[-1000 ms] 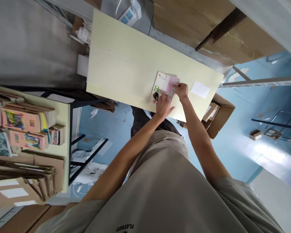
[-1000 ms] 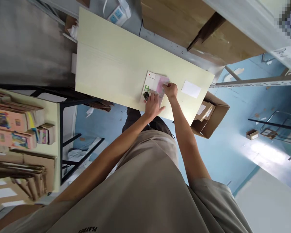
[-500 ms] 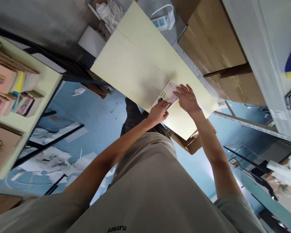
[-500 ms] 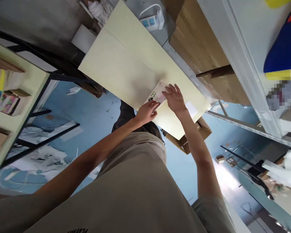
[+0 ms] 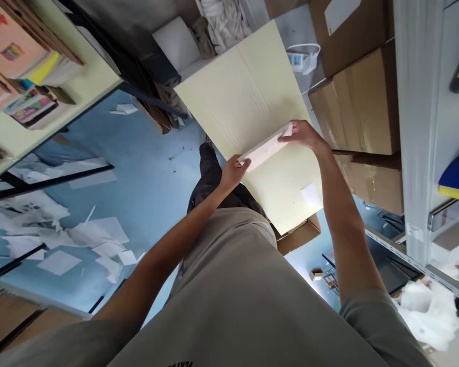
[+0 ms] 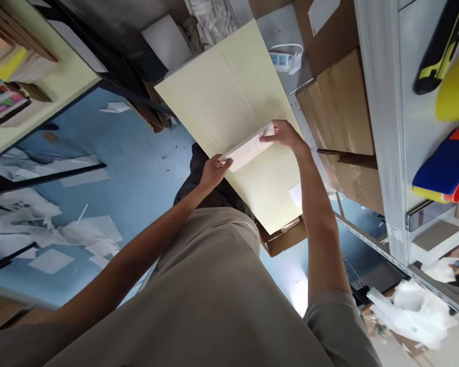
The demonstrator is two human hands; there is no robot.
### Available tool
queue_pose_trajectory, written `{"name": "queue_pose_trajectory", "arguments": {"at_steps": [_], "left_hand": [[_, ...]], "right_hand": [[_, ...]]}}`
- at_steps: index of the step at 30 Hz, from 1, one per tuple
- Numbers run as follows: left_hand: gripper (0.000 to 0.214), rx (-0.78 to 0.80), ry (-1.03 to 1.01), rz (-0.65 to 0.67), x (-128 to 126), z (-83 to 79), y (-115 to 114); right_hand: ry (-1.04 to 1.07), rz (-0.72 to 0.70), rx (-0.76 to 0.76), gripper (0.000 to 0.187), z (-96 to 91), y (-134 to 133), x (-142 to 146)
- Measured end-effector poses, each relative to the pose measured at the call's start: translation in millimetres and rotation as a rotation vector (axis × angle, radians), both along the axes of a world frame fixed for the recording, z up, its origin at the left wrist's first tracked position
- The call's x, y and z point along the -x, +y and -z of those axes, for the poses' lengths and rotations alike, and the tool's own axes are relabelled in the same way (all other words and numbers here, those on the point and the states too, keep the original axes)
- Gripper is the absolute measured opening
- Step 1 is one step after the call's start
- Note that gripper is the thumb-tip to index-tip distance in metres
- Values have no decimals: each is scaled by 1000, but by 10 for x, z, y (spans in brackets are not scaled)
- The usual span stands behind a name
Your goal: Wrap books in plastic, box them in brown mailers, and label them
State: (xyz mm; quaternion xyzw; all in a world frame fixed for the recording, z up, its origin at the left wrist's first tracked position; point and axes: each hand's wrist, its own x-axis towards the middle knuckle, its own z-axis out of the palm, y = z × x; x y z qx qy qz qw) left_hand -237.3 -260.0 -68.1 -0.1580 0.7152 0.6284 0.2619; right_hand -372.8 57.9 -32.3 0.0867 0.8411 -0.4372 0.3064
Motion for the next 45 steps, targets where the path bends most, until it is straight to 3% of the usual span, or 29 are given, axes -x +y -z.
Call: {"name": "queue_pose_trajectory", "arguments": {"at_steps": [2,5,9,12,15,18,21,25,28,31,33,37,40,43,45], "left_hand": [[14,-43,-69,-97,60,160,-16],[15,18,-127,-127,173,377,-51],[24,309,-34,109,336,496,-178],[26,547,-27,481,501,385,-302],[21,742,-82,797,749,149,-356],[37,838,112,865,1055,-59,-294],[55,778,322,962,1320,-157,-161],[50,703,327,1169,1534,-245,-20],[49,676,404,1202,1713,-382,72],[45,484,583,1151,1998,-646,313],[41,315,723,1094,2226,-926,605],[36,20,984,991,2666,-1682,1348],[38,-104,1111,942,2936,-2234,1763],[37,-144,1177,932,3134,-2599,1887],[35,-141,1186,933,3222,-2693,1826]], "right_hand": [[39,60,26,52,202,-108,69],[109,89,-102,42,472,-275,117],[97,36,-362,35,609,-498,124],[55,47,-517,38,557,-728,74],[-10,53,-644,44,457,-1027,2],[-54,88,-727,46,364,-1324,-34],[-39,153,-743,46,267,-1537,-58],[-12,208,-673,55,51,-1689,-243],[38,307,-646,55,-193,-1719,-457],[172,431,-675,50,-544,-1595,-551],[319,533,-736,46,-866,-1394,-491],[600,729,-882,46,-1630,-806,-112],[675,782,-936,47,-2118,-376,267],[572,774,-955,49,-2387,-73,614],[473,763,-937,49,-2432,62,793]]}}
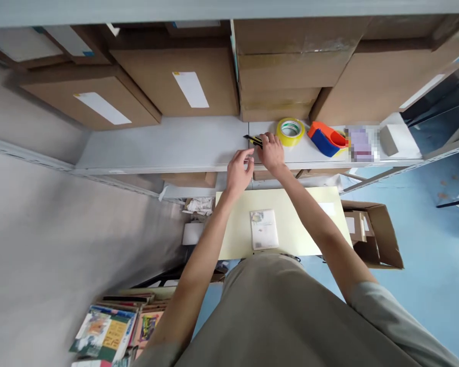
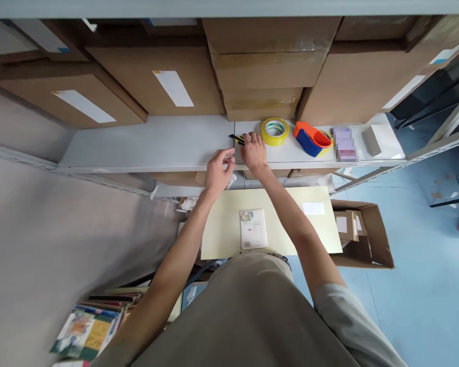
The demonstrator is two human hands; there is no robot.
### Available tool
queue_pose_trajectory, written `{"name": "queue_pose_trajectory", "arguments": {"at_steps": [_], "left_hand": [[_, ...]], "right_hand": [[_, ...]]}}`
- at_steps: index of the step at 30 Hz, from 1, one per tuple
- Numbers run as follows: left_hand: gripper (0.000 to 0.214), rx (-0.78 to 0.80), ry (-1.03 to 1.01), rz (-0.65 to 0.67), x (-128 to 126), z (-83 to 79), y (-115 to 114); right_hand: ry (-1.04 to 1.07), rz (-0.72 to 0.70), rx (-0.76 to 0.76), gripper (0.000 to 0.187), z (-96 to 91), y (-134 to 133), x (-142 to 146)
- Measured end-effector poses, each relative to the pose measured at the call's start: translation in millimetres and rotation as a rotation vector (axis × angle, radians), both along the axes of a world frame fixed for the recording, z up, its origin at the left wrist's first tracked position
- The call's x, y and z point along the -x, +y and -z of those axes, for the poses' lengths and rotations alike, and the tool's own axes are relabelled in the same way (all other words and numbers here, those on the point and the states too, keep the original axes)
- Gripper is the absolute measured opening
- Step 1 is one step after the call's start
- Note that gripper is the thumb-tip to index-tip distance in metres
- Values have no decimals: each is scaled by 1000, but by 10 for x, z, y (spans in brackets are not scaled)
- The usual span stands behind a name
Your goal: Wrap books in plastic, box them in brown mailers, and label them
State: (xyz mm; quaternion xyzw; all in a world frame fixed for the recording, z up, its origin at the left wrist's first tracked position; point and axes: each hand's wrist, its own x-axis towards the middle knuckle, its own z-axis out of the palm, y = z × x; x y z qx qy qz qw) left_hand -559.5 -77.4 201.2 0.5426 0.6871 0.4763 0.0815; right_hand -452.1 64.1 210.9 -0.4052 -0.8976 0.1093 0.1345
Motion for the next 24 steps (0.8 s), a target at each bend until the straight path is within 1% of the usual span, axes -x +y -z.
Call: {"name": "queue_pose_trajectory", "arguments": {"at_steps": [1,2,3,4,5,6,8,10,12,14,16,18,20,22,24], "left_hand": [[34,9,-2,-7,31,3,-59],[34,23,-6,-17,52,41,-131],[33,42,-14,-28,65,115,-214],[33,62,-26,-39,67,224,-306],[32,87,-41,-48,60,368,-408],[33,118,-58,-53,41,545,-523],[34,213,-93,-54,-35,975,-792],[35,360,-114,-50,-169,1453,-1113],[37,538,-118,-50,-349,1902,-1450],[43,689,-121,-40,-544,2272,-1750],[52,778,-132,-8,-722,2555,-1965],[58,809,-145,38,-873,2762,-2080],[61,802,-161,61,-1004,2903,-2110],[63,791,-169,69,-1111,2980,-2090],[66,797,-161,86,-1176,3001,-2062]], "right_hand": [[-30,7,26,48,11,51,65],[-49,13,45,47,38,90,110],[-55,17,51,47,76,113,130],[-50,20,45,48,118,115,123],[-35,19,30,49,162,94,88],[-14,12,9,50,204,45,26],[28,-20,-26,55,278,-134,-171],[90,-61,-31,60,354,-410,-437],[175,-97,6,65,476,-753,-737],[188,-95,81,68,682,-1129,-1036],[140,-61,183,66,976,-1499,-1314],[83,15,291,61,1317,-1834,-1557],[54,108,386,56,1640,-2122,-1763],[48,191,457,52,1900,-2367,-1929],[51,260,506,49,2085,-2578,-2044]]}}
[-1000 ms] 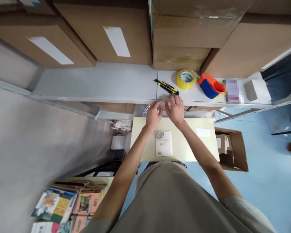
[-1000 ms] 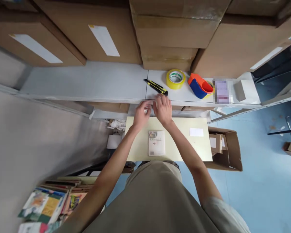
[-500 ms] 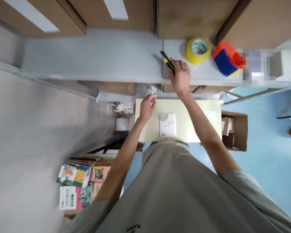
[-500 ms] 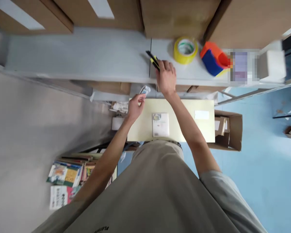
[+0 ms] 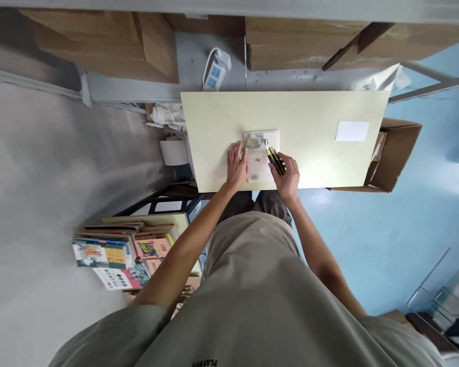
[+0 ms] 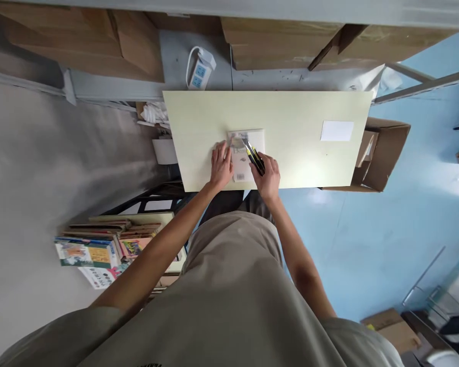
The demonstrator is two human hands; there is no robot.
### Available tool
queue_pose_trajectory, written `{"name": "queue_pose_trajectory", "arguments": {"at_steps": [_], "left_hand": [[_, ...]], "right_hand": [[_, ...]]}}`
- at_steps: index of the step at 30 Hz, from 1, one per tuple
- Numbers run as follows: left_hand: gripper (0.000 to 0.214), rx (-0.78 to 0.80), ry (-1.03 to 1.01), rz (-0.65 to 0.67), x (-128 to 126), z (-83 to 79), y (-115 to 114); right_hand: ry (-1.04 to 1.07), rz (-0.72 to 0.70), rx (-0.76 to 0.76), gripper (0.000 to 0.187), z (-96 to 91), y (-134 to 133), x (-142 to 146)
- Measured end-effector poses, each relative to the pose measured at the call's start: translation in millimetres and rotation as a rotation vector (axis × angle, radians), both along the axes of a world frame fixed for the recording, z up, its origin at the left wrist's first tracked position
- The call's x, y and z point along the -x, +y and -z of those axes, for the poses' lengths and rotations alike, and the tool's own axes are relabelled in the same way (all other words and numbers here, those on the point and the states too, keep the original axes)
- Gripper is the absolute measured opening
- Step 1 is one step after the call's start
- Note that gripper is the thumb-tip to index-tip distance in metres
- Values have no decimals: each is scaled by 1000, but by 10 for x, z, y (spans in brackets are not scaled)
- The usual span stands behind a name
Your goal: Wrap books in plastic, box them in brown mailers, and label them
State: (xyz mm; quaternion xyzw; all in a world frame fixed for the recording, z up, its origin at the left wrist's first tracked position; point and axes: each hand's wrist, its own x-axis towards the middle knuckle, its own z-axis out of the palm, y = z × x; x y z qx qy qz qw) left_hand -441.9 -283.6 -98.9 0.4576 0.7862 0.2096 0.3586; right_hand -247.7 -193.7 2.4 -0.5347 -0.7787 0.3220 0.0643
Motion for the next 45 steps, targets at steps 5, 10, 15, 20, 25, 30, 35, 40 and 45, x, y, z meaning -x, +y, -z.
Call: {"name": "queue_pose_trajectory", "arguments": {"at_steps": [5,10,15,20,25,30,35,40,45], "left_hand": [[68,35,2,105,126,-41,2],[73,10,21,196,458,-31,8],[75,12,42,294,668,-20,67],[81,39,59,355,773,12,128],[85,19,47,387,849,35,187],[85,1,42,393,868,29,200],[83,17,57,402,849,22,227],[87,36,72,429,842,-42,256],[86,33,82,440,849,-37,246]], "right_hand": [[-35,67,104,54,262,-357,22],[-85,-6,169,68,425,-327,447],[-179,-139,186,76,561,-69,920],[-232,-127,234,77,737,50,1180],[-251,-120,278,76,801,32,1255],[-309,-128,302,75,706,23,1304],[-307,-138,305,69,663,28,1310],[-272,-124,296,70,786,-28,1264],[-227,-135,262,74,864,-121,1190]]}}
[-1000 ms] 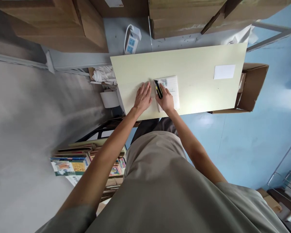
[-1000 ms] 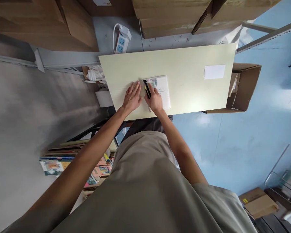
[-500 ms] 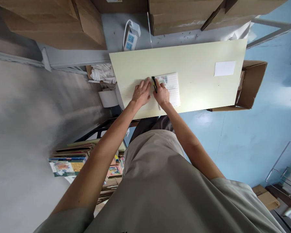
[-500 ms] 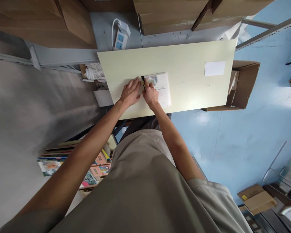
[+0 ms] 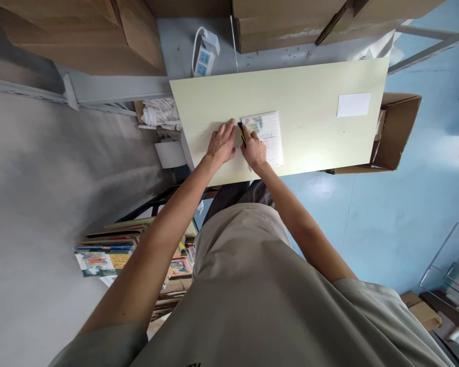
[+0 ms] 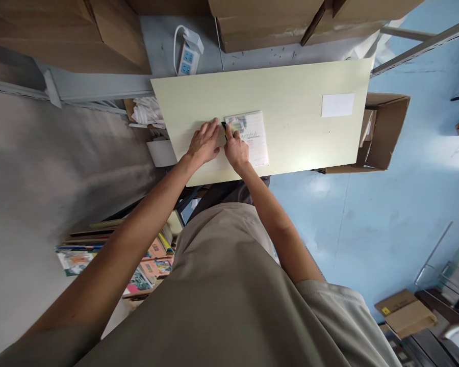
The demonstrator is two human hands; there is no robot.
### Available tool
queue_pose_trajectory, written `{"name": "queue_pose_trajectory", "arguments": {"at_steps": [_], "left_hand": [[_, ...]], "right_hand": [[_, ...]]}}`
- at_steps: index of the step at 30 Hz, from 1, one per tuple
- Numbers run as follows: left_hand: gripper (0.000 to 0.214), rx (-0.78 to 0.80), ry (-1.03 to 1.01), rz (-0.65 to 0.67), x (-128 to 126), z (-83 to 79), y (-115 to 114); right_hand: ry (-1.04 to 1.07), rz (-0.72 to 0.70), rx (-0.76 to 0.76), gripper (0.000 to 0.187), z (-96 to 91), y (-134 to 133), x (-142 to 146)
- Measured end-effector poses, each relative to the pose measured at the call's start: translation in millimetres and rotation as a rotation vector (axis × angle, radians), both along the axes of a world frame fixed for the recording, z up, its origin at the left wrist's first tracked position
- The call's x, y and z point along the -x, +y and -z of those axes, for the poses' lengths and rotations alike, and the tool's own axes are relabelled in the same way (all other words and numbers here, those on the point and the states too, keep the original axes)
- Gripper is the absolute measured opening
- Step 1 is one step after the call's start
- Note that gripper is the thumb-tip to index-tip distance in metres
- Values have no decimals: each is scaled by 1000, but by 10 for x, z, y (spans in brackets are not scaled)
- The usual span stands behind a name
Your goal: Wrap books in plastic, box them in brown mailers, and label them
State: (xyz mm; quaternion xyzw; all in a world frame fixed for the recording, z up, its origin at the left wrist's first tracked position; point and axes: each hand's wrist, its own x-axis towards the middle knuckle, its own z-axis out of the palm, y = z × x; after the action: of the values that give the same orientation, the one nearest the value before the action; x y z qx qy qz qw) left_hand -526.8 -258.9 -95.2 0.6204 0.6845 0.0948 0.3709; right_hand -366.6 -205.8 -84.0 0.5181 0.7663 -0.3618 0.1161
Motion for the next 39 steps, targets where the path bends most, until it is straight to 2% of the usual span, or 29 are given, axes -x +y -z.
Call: {"name": "queue_pose_trajectory", "arguments": {"at_steps": [5,10,14,22,26,33,37,39], "left_hand": [[84,0,6,-16,-1,30,-16],[85,-10,-21,-27,-21,-5,-11],[88,-22,-34,-43,-47,-7,-9],[103,108,14,51,-4,3,-4],[105,123,15,68,5,45,5],[106,104,4,36,-4,246,-17],[105,105,-6,17,5,382,-33],[105,85,-33,-9,-10,367,-38]], "right_hand": [[-99,-38,11,75,-72,-104,-82],[-46,-17,22,76,-90,-243,-200],[-80,-41,36,72,-154,-343,-308],[-297,-235,109,79,-535,-531,-444],[-350,-314,143,78,-643,-648,-540],[-382,-435,220,76,-832,-783,-695],[-354,-480,287,63,-1073,-754,-787],[-326,-445,283,63,-1240,-666,-864]]}}
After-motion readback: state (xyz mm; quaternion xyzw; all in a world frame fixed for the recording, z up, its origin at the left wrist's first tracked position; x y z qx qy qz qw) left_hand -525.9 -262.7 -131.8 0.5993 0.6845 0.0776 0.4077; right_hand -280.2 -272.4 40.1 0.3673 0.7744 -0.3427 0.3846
